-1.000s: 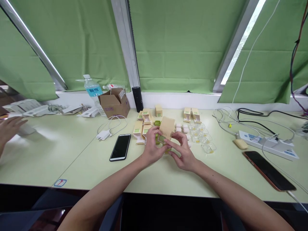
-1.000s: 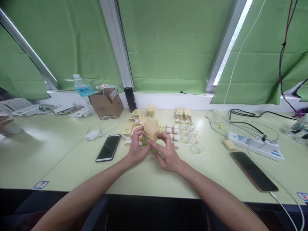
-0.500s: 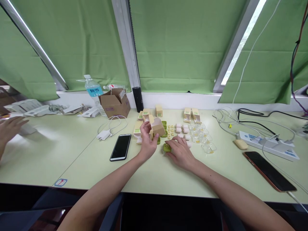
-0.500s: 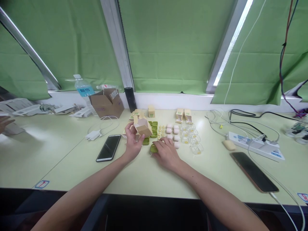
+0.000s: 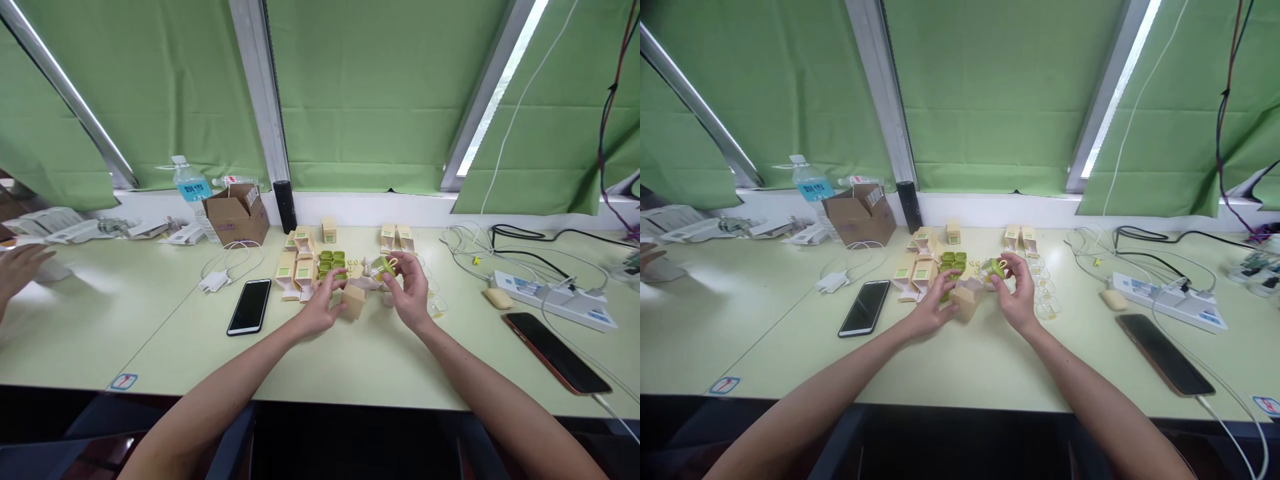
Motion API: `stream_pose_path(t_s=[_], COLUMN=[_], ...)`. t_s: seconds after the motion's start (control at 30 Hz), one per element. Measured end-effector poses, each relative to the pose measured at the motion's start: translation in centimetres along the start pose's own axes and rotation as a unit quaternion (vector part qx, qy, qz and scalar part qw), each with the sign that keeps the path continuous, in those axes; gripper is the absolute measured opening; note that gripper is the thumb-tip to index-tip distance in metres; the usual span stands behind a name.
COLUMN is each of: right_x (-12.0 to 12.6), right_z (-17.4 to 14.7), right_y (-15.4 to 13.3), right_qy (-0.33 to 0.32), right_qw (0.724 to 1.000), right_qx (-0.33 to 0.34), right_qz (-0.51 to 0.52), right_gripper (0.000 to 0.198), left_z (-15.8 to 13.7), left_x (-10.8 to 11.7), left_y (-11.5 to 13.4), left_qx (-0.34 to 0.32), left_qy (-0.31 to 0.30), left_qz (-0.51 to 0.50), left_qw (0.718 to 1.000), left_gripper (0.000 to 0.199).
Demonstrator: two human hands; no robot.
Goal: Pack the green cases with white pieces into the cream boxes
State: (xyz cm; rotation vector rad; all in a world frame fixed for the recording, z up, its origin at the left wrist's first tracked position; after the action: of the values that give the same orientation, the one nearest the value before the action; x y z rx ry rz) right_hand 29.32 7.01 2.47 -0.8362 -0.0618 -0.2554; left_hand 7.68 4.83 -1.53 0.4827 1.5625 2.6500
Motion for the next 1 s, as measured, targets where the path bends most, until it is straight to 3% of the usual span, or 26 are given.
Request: stream_pose_path(t_s=[0.17,0.37,0.6,0.8,1.0], right_x=[-0.6,-0.5,-0.8,-1.2,-1.6], right_z=[-0.7,-1.0,-1.6,-2.2,-3.2], right_y=[0.2,-0.5,-0.8,-1.3,-2.2], right_qy=[-0.014,0.016,0.025,-0.01,-0.049], right_qw=[0.999,0.999,0.999,0.995,0.99], right_qx=[-0.012,0.007,0.037,0.073,0.128], right_qz=[0.043,0.033,0.026,0.06,0.026], right_gripper=[0.039,0.031,0.033,0.045,0.05], left_z=[-0.4,-0.3,-0.7,-0.6,-0.4], left_x=[-0.6,-0.4,-0.8,-1.4,-1.2], left_y=[0.0,0.8,2.0,2.3,2.3], left_qx=[0.008,-0.065,-0.135,-0.123,-0.112], left_qy=[-0.068,-0.014,0.076,0.053,0.032], left_qz=[0.099,0.158,0.283,0.306,0.275], left_qw=[0.993,0.985,0.947,0.943,0.954], left_gripper=[0.071,0.076,0.05,0.013,0.021])
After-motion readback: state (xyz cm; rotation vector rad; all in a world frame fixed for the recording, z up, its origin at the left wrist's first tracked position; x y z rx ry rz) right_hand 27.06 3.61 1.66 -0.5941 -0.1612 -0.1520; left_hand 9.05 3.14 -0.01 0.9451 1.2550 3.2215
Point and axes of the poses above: each hand's wrist, its own z-axis towards the middle knuckle, its own x-axis out of the back of the hand, y = z × x, the point moved 4 cm from there along z, towards the middle knuckle, and after that the axes turned 5 degrees about -z, right-handed, at the moved point
